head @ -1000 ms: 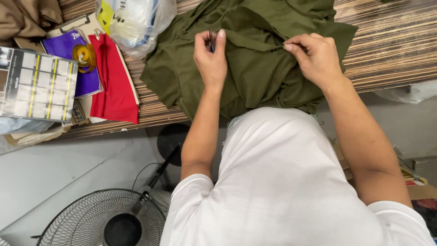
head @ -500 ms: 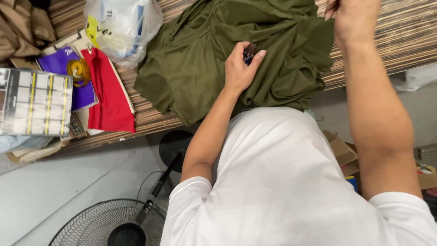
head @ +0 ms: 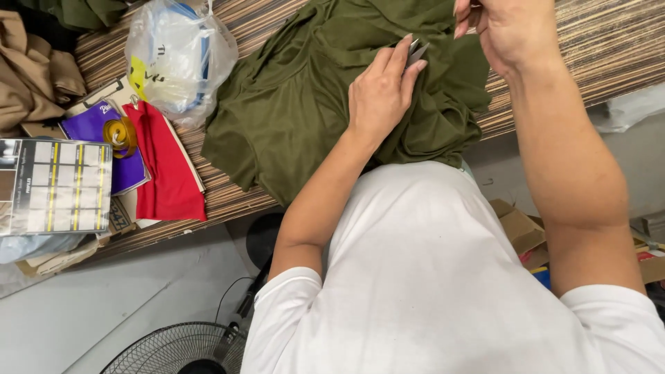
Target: Trimming loose threads from olive green shirts using small snips on a work table
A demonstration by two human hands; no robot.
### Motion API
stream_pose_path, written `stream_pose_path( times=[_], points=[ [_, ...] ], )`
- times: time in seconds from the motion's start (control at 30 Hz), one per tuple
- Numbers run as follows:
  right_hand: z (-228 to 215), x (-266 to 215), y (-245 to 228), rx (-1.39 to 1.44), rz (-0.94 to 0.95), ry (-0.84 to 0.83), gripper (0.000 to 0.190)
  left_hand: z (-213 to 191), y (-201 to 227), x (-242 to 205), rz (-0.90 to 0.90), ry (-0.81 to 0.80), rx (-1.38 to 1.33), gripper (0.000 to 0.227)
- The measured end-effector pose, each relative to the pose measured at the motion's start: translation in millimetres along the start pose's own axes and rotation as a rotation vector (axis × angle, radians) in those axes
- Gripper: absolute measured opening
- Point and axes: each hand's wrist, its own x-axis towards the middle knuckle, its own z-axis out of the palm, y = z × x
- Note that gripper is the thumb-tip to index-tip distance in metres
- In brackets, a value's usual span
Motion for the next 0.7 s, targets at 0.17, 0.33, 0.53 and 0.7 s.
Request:
stream_pose_path(
  times=[0.17,0.33,0.53,0.7],
  points=[
    [14.4,-3.3,-13.8,-0.035,0.028,-0.022,0.024,3.4,6.9,4.6,0.003,-0.002,0.124,0.034],
    [-2.7,-7.4,-1.1,-0.008,-0.024,-0.029,0.027,-12.2,1.0,1.2,-0.020,0.007,-0.035,0.025],
    [-4.6,-15.9,2.2,0.112,-0.013,-0.053,0.024,-33.4,-40.3,19.1,-0.221,0.109,-0.524,0.062],
    [16.9,-9.8,-12.7,0.203,0.022,-0.092,0.021,-61.3,-25.6,55.6,-0.162,-0.480,-0.743,0.069]
  ],
)
